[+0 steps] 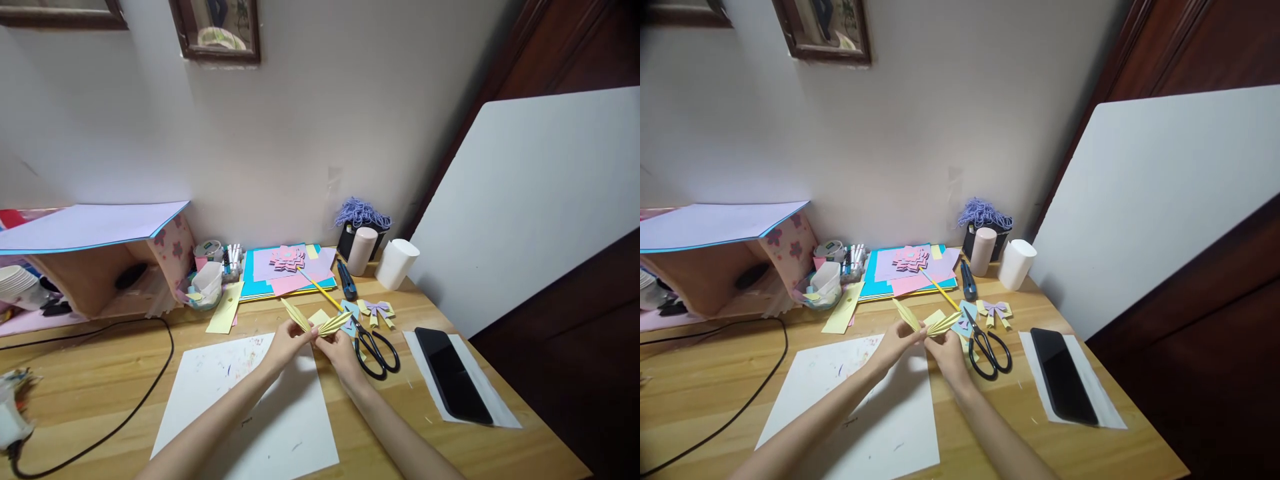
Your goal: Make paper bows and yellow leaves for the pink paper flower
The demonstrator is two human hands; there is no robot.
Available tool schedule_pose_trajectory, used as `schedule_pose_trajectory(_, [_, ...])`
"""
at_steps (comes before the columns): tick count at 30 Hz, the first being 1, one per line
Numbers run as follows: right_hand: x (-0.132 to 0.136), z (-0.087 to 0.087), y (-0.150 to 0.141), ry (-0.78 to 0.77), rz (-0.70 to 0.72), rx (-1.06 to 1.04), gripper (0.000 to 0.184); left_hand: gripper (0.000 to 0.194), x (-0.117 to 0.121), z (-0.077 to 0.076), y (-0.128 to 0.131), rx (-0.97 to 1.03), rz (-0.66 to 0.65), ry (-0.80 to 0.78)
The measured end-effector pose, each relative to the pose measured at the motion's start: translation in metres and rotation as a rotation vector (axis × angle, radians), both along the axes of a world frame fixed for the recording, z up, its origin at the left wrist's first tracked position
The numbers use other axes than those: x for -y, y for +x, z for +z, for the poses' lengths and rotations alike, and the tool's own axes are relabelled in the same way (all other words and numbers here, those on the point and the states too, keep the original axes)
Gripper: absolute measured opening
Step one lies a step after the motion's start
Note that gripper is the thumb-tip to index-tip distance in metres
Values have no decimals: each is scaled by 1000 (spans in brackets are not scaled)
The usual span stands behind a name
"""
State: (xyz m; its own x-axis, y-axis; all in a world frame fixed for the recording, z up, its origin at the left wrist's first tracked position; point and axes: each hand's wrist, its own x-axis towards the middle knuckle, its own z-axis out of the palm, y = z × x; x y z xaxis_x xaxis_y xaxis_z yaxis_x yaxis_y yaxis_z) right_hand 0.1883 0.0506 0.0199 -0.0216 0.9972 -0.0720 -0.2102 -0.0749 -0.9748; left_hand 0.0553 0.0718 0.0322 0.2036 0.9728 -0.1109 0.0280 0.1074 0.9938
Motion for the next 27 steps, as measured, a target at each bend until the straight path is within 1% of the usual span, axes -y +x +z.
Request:
schedule_pose_trajectory(2, [-10,3,4,20,-1,56,33,38,-3,3,3,33,-13,-12])
schedule_pose_trajectory(4, [-22,9,6,48,13,136,32,39,-8,10,2,56,18,-18])
schedule_pose_trajectory(6, [-37,18,5,96,98,158,30,40,-15,17,-2,65,45,-22])
schedule_pose_trajectory(8, [-54,28,0,150,218,150,29,40,-25,23,-8,69,78,-9])
schedule_pose_trajectory(9, [-63,33,-2,169,264,176,28,40,-30,25,-12,70,99,2])
schedule_pose_trajectory(10, [-72,38,-4,183,277,243,28,39,-36,27,-17,72,125,13])
schedule_pose_trajectory(12, [-90,43,-6,186,213,487,31,39,-49,30,-28,85,180,31])
schedule_pose_trajectory(13, [-99,43,-5,169,136,667,32,39,-55,30,-34,94,214,36])
schedule_pose_trajectory(14, [-106,42,-2,149,78,754,32,39,-61,31,-41,103,250,37])
schedule_pose_trajectory(15, [-113,39,1,132,40,805,29,39,-67,31,-49,113,286,36])
schedule_pose_trajectory(17, [-122,30,8,81,-25,898,15,40,-78,31,-65,133,353,29])
schedule_pose_trajectory(18, [-124,24,11,50,-37,932,9,40,-82,31,-73,142,381,26])
schedule_pose_trajectory(19, [-125,18,13,27,-32,955,9,40,-87,30,-80,150,406,25])
schedule_pose_trajectory(21, [-124,7,13,6,-13,970,15,40,-94,27,-95,163,444,28])
schedule_pose_trajectory(23, [-118,1,8,15,1,949,15,41,-99,24,-108,167,467,36])
schedule_pose_trajectory(25, [-108,0,0,37,10,908,15,42,-102,21,-118,163,480,46])
schedule_pose_trajectory(27, [-93,5,-11,79,-12,852,20,41,-104,20,-127,155,487,60])
